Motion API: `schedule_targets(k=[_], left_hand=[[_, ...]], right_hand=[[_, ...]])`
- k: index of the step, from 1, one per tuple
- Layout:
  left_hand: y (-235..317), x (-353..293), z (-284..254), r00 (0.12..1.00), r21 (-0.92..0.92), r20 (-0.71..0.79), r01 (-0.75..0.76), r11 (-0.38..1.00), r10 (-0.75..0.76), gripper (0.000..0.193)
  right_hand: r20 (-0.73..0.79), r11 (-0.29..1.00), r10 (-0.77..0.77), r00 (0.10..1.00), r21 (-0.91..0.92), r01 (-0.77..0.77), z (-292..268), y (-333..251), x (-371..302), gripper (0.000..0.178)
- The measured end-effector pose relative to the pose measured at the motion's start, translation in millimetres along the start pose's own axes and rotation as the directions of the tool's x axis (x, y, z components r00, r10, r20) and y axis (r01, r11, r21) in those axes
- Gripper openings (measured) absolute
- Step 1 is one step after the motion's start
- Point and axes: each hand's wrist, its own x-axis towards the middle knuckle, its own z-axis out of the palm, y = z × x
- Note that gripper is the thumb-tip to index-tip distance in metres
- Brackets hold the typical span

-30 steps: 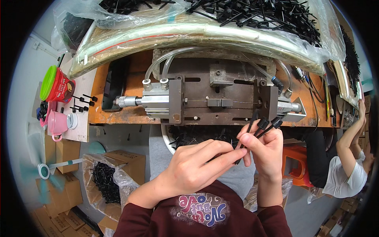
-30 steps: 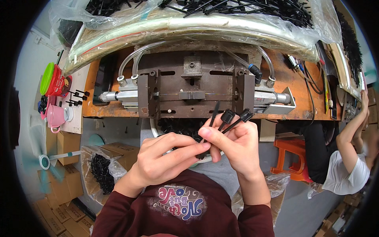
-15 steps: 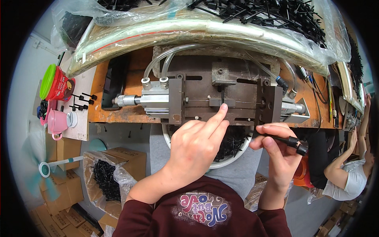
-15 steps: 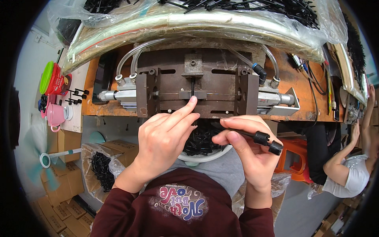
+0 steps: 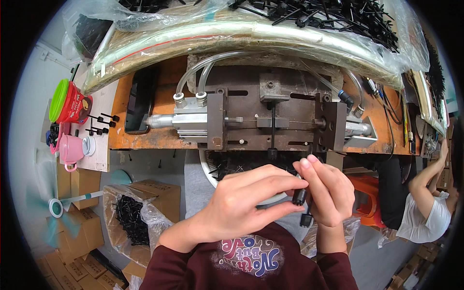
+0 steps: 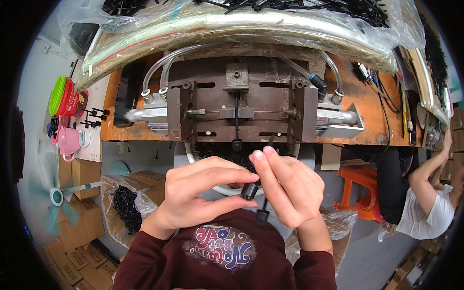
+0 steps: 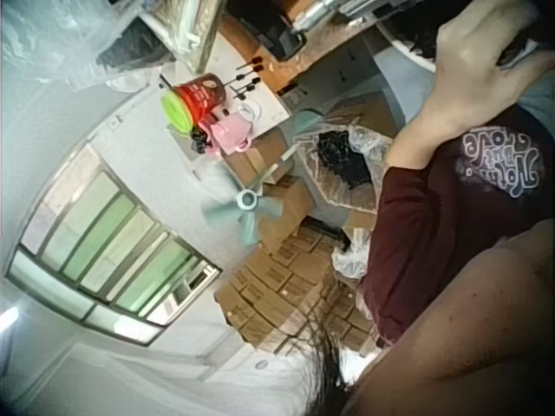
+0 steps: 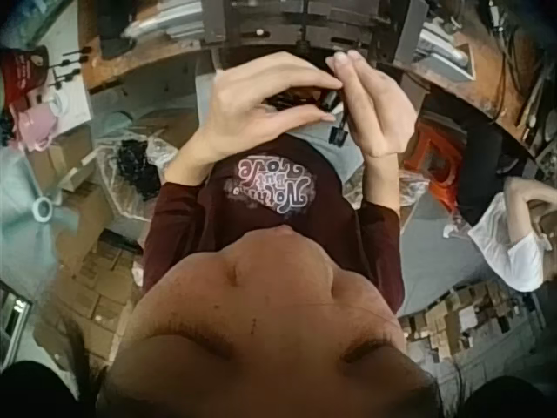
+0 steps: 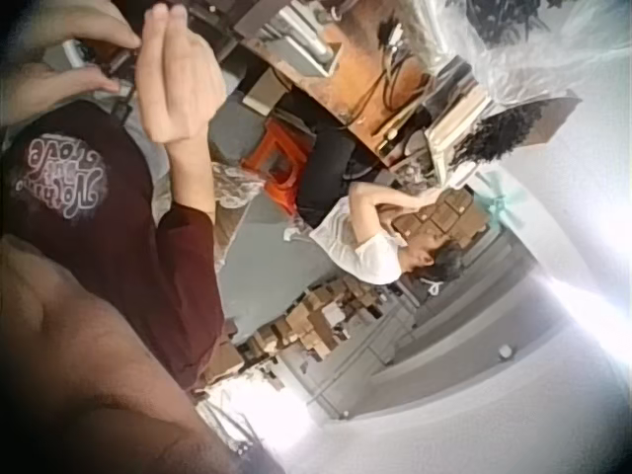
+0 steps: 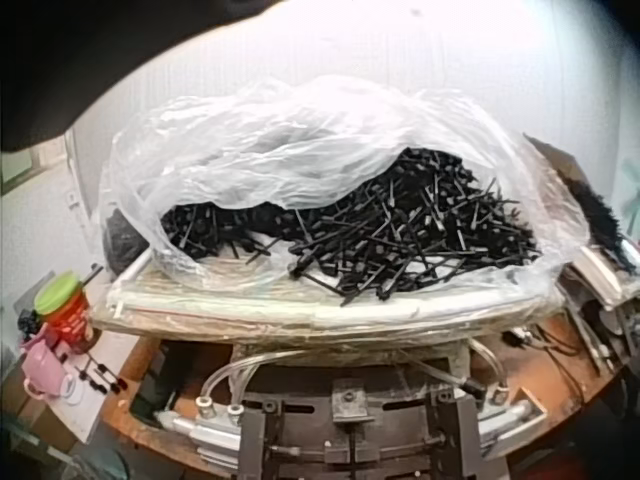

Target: Assembling small black plastic components using a pneumatic press.

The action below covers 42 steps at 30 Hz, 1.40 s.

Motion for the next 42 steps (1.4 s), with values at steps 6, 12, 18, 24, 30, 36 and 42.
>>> schedule_targets(k=[6, 12, 18, 24, 30, 36, 42], left_hand=[[-8, -3, -4, 0.986, 0.36, -0.107, -0.079, 0.929, 0.125, 0.036], [-33, 1, 6, 0.983, 0.712, -0.046, -0.091, 0.696, 0.176, 0.027], [-27, 11, 6, 0.993, 0.775, -0.001, -0.074, 0.628, 0.118, 0.025], [-19, 13, -1, 0.997, 0.769, 0.053, -0.076, 0.635, 0.055, 0.028], [9, 61, -45, 0.938, 0.648, -0.072, -0.215, 0.731, 0.34, 0.024], [-18, 159, -101, 0.874, 0.871, -0.01, -0.23, 0.434, 0.485, 0.022], [-24, 187, -113, 0.939, 0.931, 0.191, -0.265, 0.252, 0.285, 0.021]], right_hand=[[-0.128, 0.985, 0.159, 0.979, 0.093, -0.147, 9, 9, 5, 0.036], [-0.042, 0.794, 0.389, 0.921, 0.522, -0.312, -1, 6, 2, 0.089], [-0.072, 0.64, 0.507, 0.859, 0.699, -0.319, -3, -3, 1, 0.072], [0.021, 0.868, 0.313, 0.95, 0.398, -0.295, -17, 7, 1, 0.046], [0.146, 0.944, 0.27, 0.952, 0.153, -0.291, 4, -2, 5, 0.027], [0.304, 0.985, 0.171, 0.937, -0.018, -0.174, 28, -9, 7, 0.024], [0.265, 0.987, 0.144, 0.953, -0.109, -0.119, 37, -10, 19, 0.024]])
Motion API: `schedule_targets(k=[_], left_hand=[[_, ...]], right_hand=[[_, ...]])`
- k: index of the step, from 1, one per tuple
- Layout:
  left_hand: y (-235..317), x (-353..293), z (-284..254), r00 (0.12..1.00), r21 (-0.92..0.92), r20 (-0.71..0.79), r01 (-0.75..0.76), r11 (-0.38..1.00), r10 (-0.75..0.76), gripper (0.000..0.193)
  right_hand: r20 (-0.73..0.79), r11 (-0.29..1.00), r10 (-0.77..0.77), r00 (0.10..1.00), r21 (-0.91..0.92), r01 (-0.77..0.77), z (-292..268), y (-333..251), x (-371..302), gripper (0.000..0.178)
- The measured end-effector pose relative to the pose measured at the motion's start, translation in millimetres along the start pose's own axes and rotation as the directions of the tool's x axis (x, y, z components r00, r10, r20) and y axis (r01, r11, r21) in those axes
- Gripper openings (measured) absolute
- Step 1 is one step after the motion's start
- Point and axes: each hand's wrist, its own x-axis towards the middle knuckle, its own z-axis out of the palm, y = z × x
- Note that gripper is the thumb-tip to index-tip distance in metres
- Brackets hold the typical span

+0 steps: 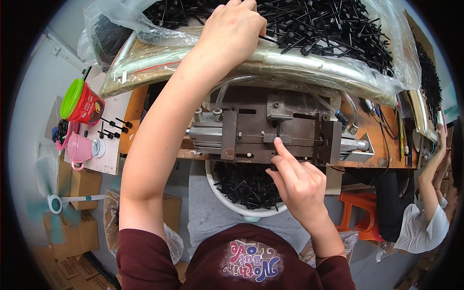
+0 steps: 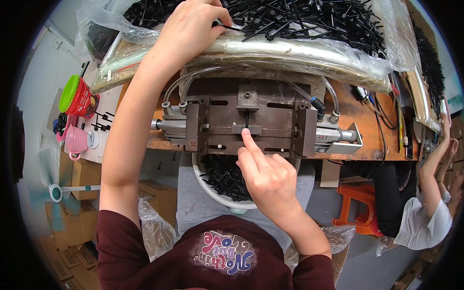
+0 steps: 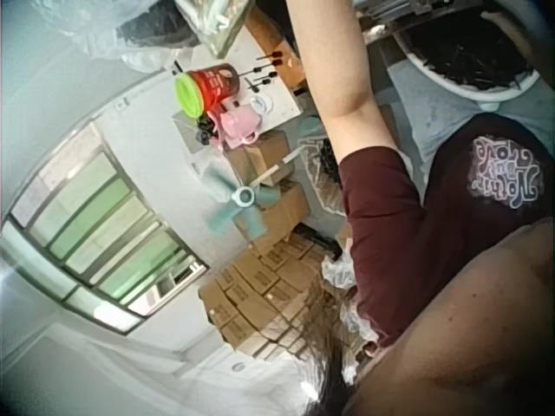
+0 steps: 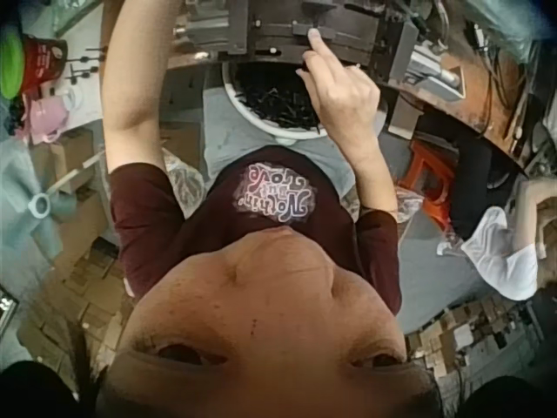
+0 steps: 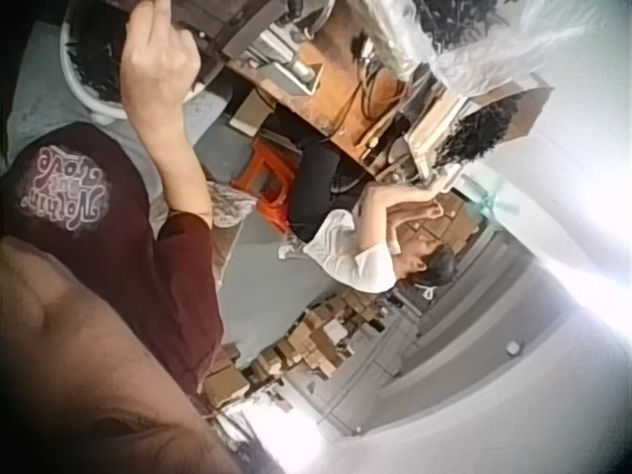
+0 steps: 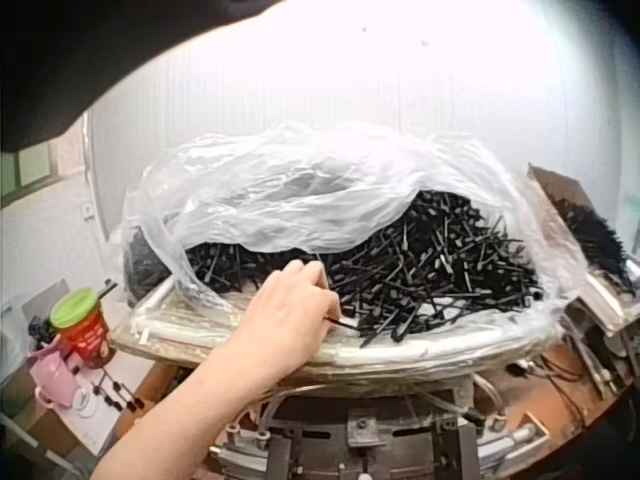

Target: Assembling small black plastic components using a pneumatic press.

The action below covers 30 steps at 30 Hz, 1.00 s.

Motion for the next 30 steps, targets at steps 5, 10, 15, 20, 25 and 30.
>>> schedule_targets(k=[5, 10, 15, 20, 25, 30], left_hand=[[3, -17, -6, 0.97, -0.315, -0.147, 0.14, 0.939, -0.195, 0.014], [22, -41, -43, 0.907, -0.547, -0.063, 0.318, 0.774, -0.417, 0.015], [53, -64, -67, 0.832, -0.843, 0.091, 0.357, 0.402, -0.548, 0.016], [75, -89, -64, 0.807, -0.96, 0.24, 0.28, -0.008, -0.539, 0.03], [100, -110, -64, 0.868, -0.966, 0.26, 0.227, -0.127, -0.423, 0.048], [119, -130, -60, 0.85, -0.946, 0.26, 0.319, 0.055, -0.459, 0.049]], right_hand=[[0.068, 0.998, 0.001, 0.998, -0.063, 0.003, -3, 1, 0, 0.025], [0.152, 0.998, -0.048, 0.987, 0.055, 0.04, -27, 5, 22, 0.028], [-0.251, 0.997, -0.064, 0.966, -0.054, 0.052, -52, 51, 96, 0.019], [-0.028, 0.893, -0.266, 0.964, -0.383, 0.236, -63, 93, 178, 0.047], [0.347, 0.975, -0.066, 0.936, -0.179, 0.135, -37, 106, 229, 0.06], [0.273, 0.961, -0.171, 0.947, -0.164, 0.221, -26, 115, 242, 0.039]])
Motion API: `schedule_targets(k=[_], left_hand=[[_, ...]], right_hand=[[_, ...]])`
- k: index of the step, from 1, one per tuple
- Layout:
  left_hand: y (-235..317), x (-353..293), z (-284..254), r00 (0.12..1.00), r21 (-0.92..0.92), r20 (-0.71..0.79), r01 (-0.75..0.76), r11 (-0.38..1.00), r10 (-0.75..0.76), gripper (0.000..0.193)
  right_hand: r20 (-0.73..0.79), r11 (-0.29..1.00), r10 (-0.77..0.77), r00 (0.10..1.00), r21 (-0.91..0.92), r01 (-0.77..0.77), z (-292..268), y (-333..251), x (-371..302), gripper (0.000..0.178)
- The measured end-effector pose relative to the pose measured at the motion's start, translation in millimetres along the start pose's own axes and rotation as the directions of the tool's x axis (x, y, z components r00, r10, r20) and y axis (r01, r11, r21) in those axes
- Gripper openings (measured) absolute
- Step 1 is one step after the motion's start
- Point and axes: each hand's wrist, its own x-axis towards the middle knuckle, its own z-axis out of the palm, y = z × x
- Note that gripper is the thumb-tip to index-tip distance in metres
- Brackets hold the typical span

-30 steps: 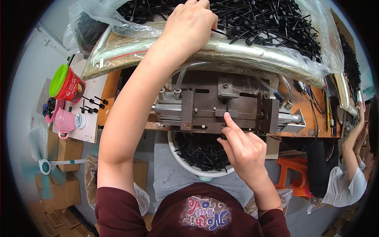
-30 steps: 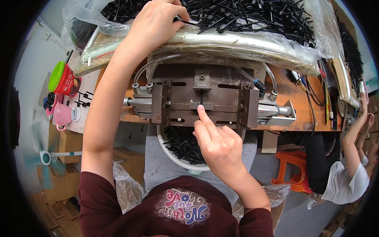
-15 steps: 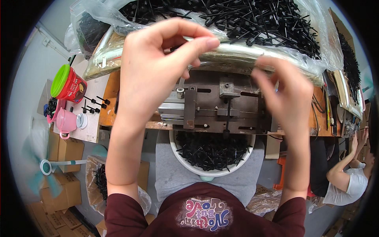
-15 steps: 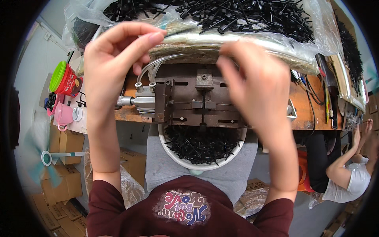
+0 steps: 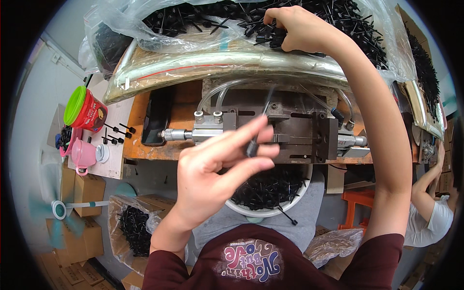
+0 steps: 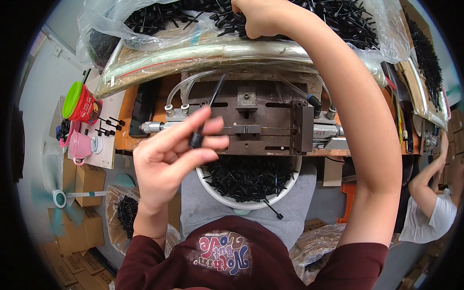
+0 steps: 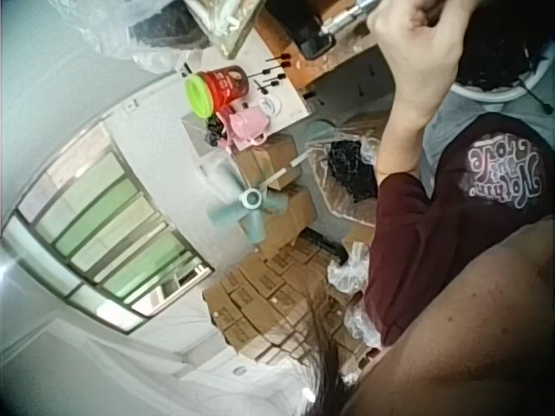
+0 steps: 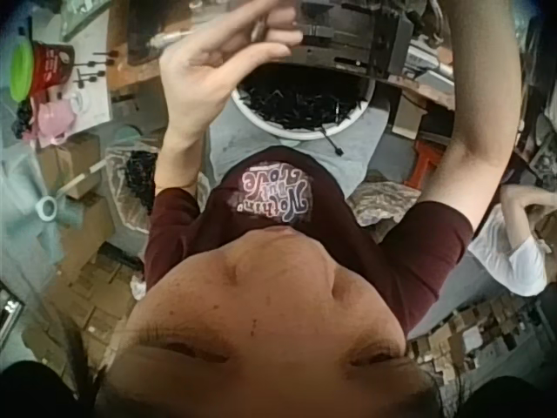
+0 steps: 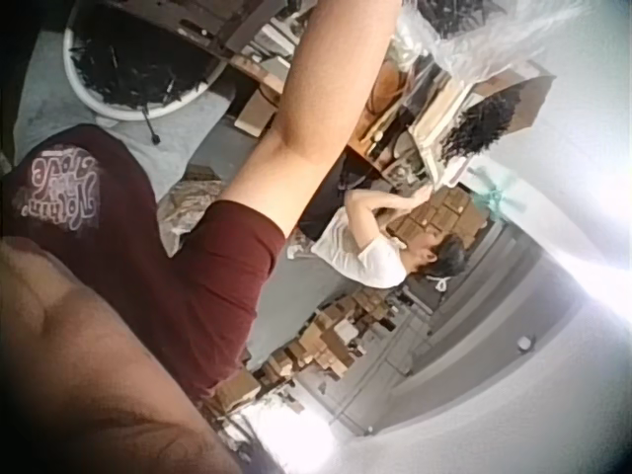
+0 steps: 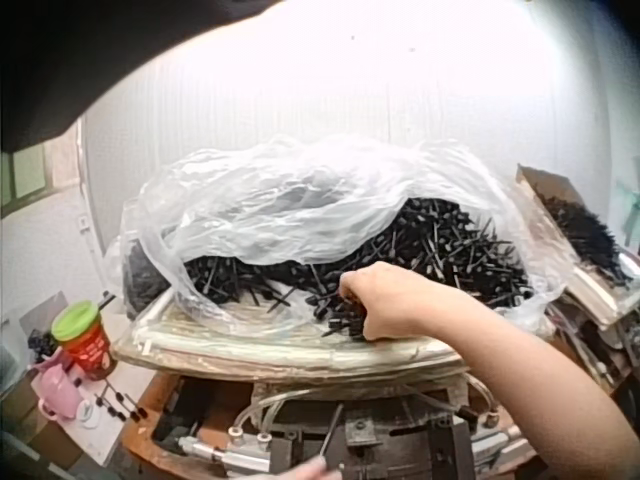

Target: Assembling small black plastic components using a pneumatic press.

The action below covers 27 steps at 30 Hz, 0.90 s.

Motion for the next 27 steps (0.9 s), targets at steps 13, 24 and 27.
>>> schedule_targets(k=[13, 24, 27], left_hand=[[-43, -27, 26, 0.986, 0.615, 0.097, -0.167, 0.771, 0.136, 0.03], [-73, -22, 42, 0.915, 0.807, 0.211, -0.361, 0.467, 0.343, 0.026], [-71, -19, 43, 0.927, 0.845, 0.217, -0.336, 0.416, 0.306, 0.026]], right_hand=[[-0.051, 0.596, 0.5, 0.864, 0.745, -0.301, -60, -14, -25, 0.021], [-0.045, 0.212, 0.541, 0.84, 0.974, -0.085, -47, -40, -107, 0.018], [-0.052, 0.177, 0.521, 0.852, 0.983, -0.048, -35, -58, -132, 0.018]])
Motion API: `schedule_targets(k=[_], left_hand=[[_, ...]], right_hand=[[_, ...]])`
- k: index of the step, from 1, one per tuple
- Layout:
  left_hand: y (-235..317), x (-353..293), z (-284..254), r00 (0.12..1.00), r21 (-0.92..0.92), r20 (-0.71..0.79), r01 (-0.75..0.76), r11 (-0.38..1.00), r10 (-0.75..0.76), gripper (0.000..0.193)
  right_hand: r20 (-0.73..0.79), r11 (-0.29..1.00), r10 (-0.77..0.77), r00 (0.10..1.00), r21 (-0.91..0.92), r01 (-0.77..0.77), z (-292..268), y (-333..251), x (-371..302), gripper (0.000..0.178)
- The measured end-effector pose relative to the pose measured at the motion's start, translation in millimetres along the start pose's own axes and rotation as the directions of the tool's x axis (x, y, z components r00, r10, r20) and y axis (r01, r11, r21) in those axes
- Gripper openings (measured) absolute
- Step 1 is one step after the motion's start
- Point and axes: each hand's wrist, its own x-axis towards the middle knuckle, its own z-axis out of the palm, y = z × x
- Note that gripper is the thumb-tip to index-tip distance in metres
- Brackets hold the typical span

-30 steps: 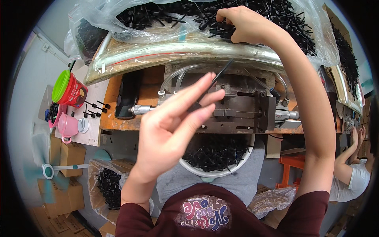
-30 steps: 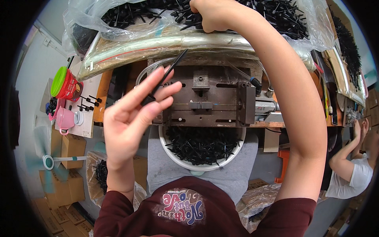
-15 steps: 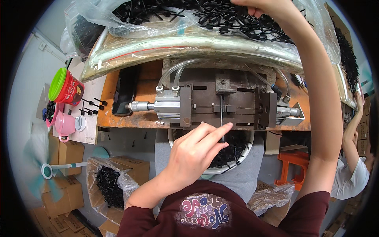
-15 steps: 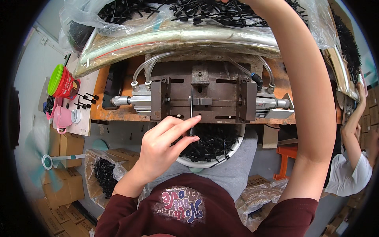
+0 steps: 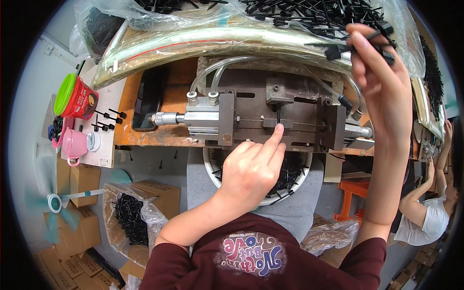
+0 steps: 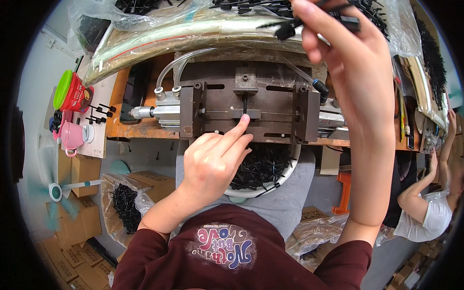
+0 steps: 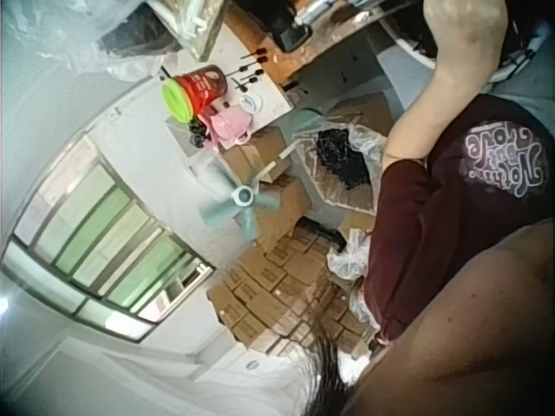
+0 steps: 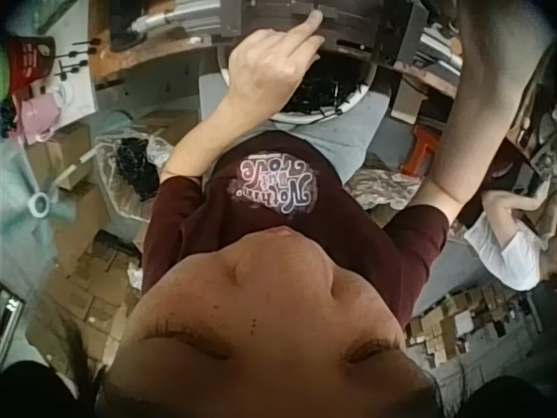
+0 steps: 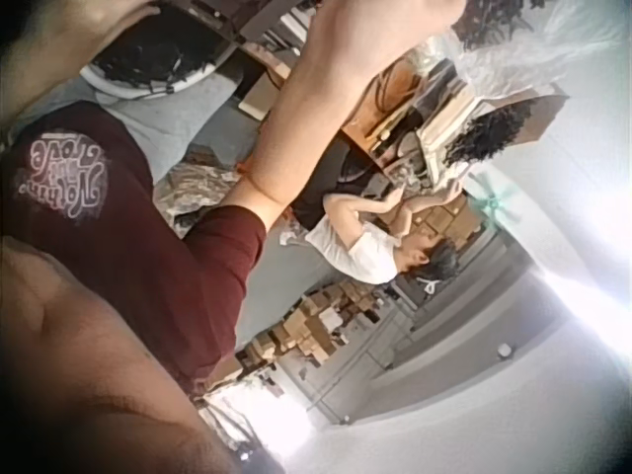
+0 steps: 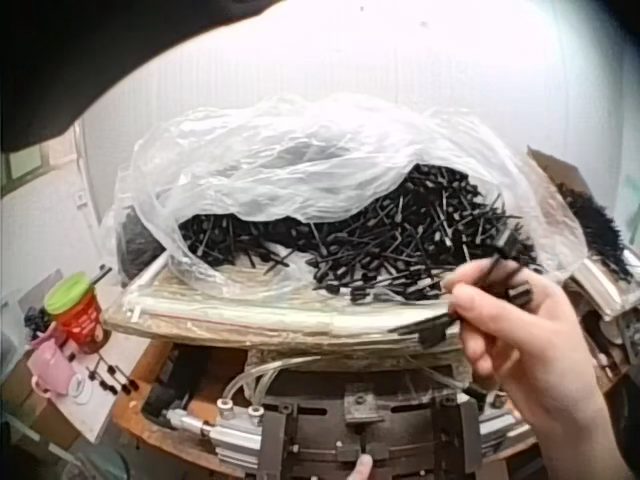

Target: Assembling small black plastic components using a pneumatic press.

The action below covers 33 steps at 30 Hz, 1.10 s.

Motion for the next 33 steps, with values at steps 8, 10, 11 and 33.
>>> schedule_targets(k=[8, 10, 11, 33], left_hand=[[1, 4, -1, 0.999, 0.005, 0.042, 0.022, 1.0, -0.022, 0.026], [-1, 8, -8, 0.997, -0.038, 0.065, 0.033, 0.999, -0.03, 0.024], [-1, 11, -16, 0.995, -0.115, 0.091, 0.06, 0.991, -0.05, 0.024], [-4, -1, -18, 0.997, -0.165, 0.065, 0.063, 0.984, -0.052, 0.026]], right_hand=[[-0.068, 0.965, 0.229, 0.971, 0.146, -0.217, 8, 11, -63, 0.017], [-0.101, 0.945, 0.3, 0.948, 0.163, -0.282, 12, 15, -71, 0.015], [-0.094, 0.942, 0.315, 0.944, 0.154, -0.299, 12, 17, -76, 0.014], [0.015, 0.688, -0.465, 0.885, -0.623, 0.372, 23, 46, -111, 0.022]])
